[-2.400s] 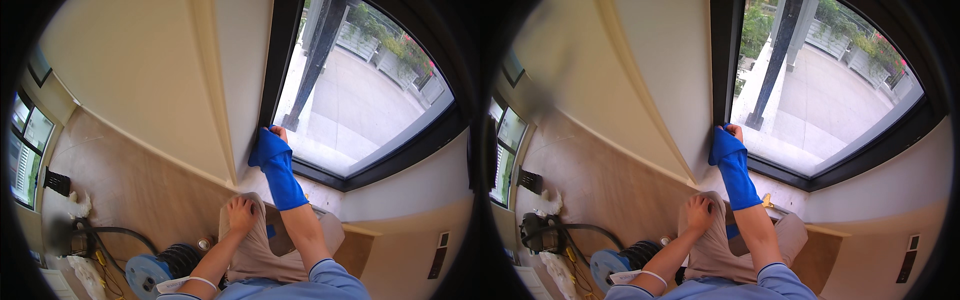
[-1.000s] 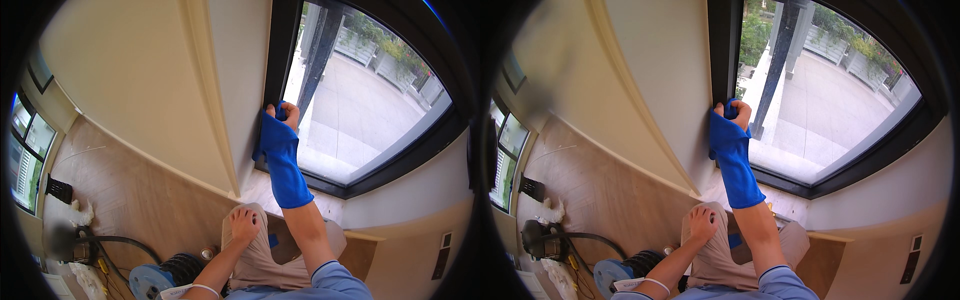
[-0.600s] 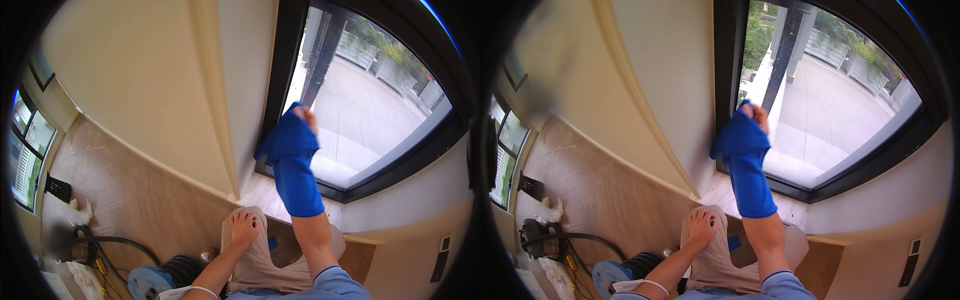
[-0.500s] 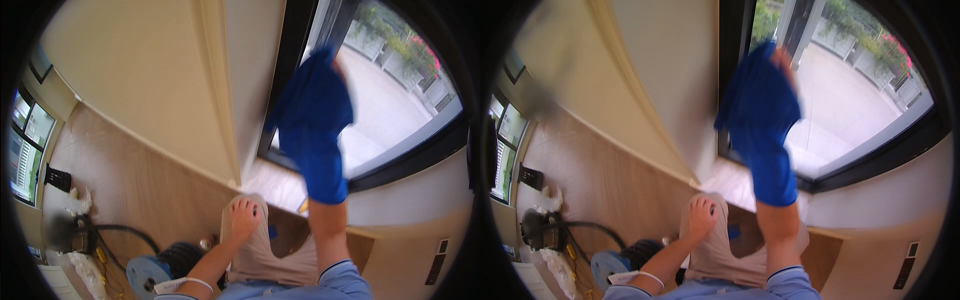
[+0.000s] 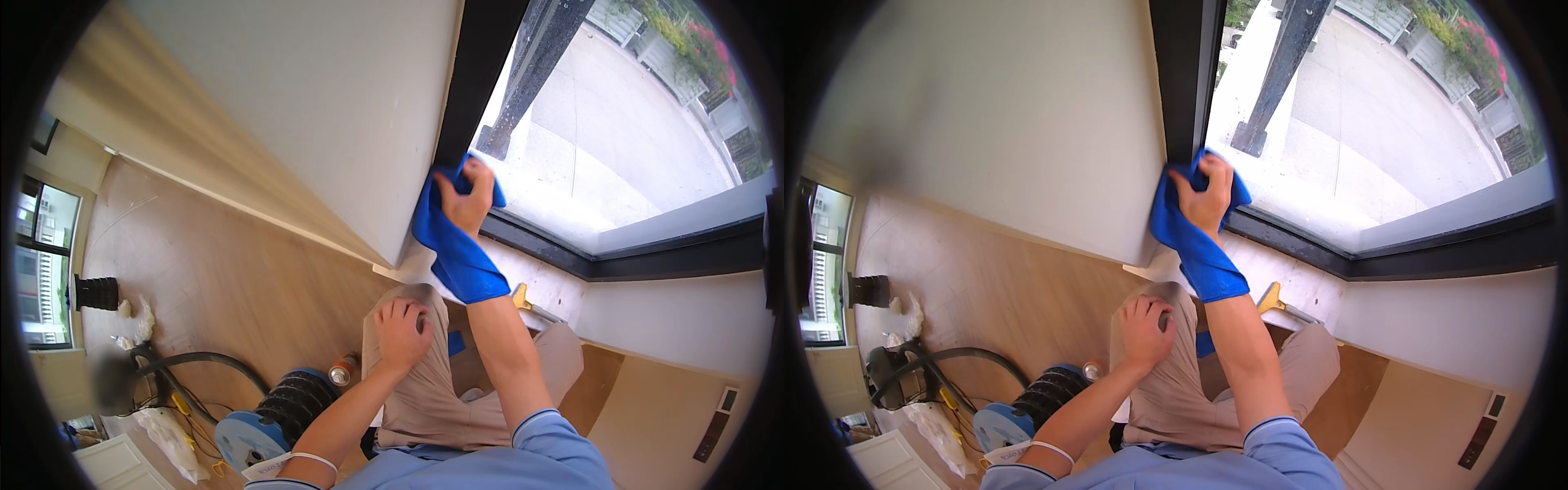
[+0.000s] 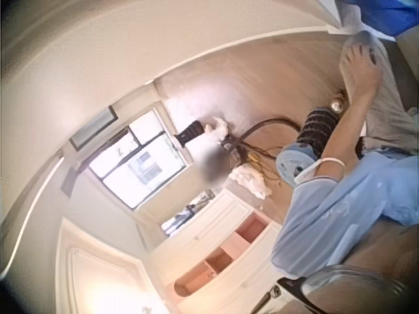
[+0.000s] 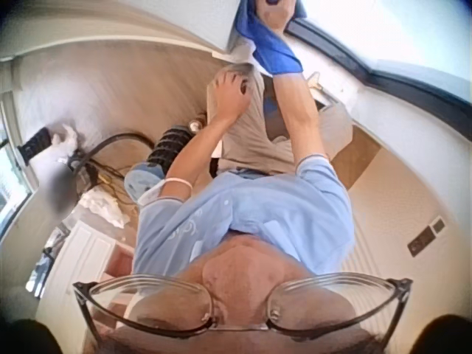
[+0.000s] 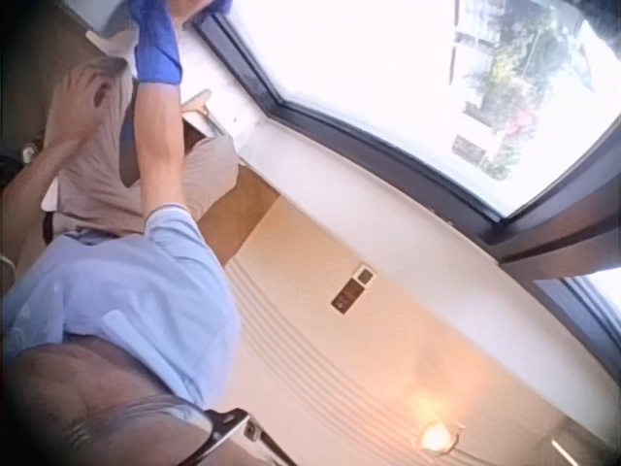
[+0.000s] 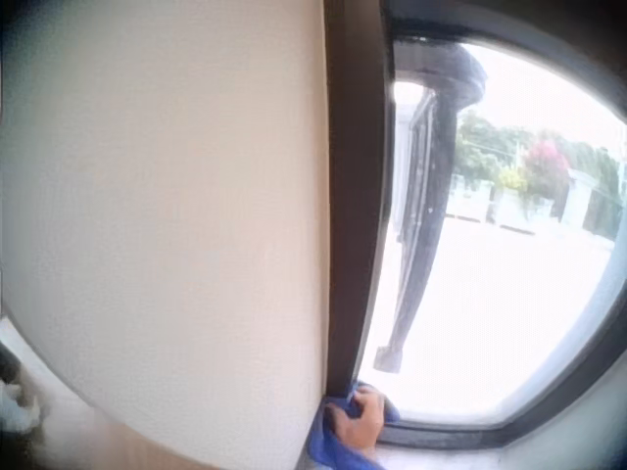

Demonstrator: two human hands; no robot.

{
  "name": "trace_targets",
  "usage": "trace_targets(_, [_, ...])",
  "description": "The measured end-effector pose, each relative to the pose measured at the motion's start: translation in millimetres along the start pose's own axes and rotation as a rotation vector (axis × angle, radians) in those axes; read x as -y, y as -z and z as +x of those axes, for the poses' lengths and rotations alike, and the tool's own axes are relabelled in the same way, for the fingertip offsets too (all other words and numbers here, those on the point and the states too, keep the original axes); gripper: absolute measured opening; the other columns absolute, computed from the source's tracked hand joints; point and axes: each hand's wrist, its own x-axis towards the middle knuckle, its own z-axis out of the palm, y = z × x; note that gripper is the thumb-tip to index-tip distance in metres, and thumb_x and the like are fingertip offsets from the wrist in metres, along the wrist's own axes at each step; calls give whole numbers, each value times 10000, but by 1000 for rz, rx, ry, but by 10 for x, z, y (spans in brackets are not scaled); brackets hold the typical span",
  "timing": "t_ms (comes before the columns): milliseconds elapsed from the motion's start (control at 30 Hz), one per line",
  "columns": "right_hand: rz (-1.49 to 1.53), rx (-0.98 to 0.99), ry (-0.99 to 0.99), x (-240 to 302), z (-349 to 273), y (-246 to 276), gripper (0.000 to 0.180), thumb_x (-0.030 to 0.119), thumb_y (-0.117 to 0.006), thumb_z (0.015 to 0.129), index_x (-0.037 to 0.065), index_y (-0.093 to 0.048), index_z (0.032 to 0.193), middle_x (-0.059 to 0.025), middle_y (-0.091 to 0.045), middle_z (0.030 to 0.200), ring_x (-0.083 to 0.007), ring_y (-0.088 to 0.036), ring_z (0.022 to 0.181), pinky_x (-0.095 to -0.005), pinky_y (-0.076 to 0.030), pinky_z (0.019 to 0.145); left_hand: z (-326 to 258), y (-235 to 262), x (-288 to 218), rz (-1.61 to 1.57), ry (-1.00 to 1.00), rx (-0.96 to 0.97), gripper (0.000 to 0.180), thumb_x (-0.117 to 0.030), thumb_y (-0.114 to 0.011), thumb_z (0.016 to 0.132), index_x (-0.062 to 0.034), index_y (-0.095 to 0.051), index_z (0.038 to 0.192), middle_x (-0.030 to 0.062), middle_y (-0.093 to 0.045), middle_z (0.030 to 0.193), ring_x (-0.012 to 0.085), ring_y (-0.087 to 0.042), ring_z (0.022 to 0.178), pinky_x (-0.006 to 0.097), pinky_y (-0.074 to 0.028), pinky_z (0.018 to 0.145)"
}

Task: The person cleans a window using a squeegee and a blue cloth. They wipe the window frame and glass, apply a cleaning spray, and continue wiping the surface and sill.

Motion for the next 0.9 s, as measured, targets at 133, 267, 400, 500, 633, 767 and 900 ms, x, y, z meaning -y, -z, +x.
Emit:
trace_targets(133, [-203,213,-213,-525,-672,54,461,122,-957,706,48,-613,1004,-146,-651,1013,-382,-632,961,-463,-504,861,37,3,-16,-5,19,30,189,-141,-747,770,-168,-712,954,22,-661,1117,279,-583,1167,452,-417,986])
trace_targets(267, [-594,488,-130,-648,-842,79,431,209,-932,738,80,-621,1007,-119,-631,1010,-345,-622,1005,-458,-474,921,2,-25,21,21,22,25,190,-143,-749,771,-170,-711,954,18,-661,1122,277,-587,1181,452,-420,1004])
trace_targets(400, [-755,585,-92,-717,-897,67,394,227,-899,752,127,-621,1011,-80,-621,1072,-319,-614,1047,-452,-473,948,-5,-22,-25,34,25,30,195,-161,-745,771,-168,-716,964,26,-653,1127,279,-586,1186,476,-428,986])
trace_targets(500, [-692,657,2,-977,-906,204,350,171,-856,762,119,-629,1023,-71,-625,1089,-311,-616,1075,-458,-484,946,10,-42,-47,39,5,14,192,-161,-746,770,-168,-713,959,23,-650,1125,276,-584,1183,476,-429,983])
trace_targets(633, [-563,749,43,-858,-855,428,296,195,-791,796,88,-645,1031,-94,-631,1103,-322,-613,1103,-478,-487,957,-29,-58,-24,41,16,-12,190,-143,-747,768,-170,-710,952,17,-658,1122,271,-585,1165,453,-424,997])
trace_targets(767, [-667,631,-16,-618,-831,271,394,335,-818,772,69,-654,1012,-132,-631,1106,-347,-601,1086,-494,-468,970,-31,-40,-28,41,18,3,189,-148,-748,768,-170,-711,951,14,-658,1124,266,-584,1164,454,-423,993])
trace_targets(900, [-760,614,-94,-680,-851,188,387,320,-829,780,82,-644,1024,-116,-628,1120,-337,-589,1094,-482,-447,975,-5,-36,-56,43,18,16,189,-150,-752,770,-170,-712,953,12,-658,1127,265,-583,1165,453,-421,993])
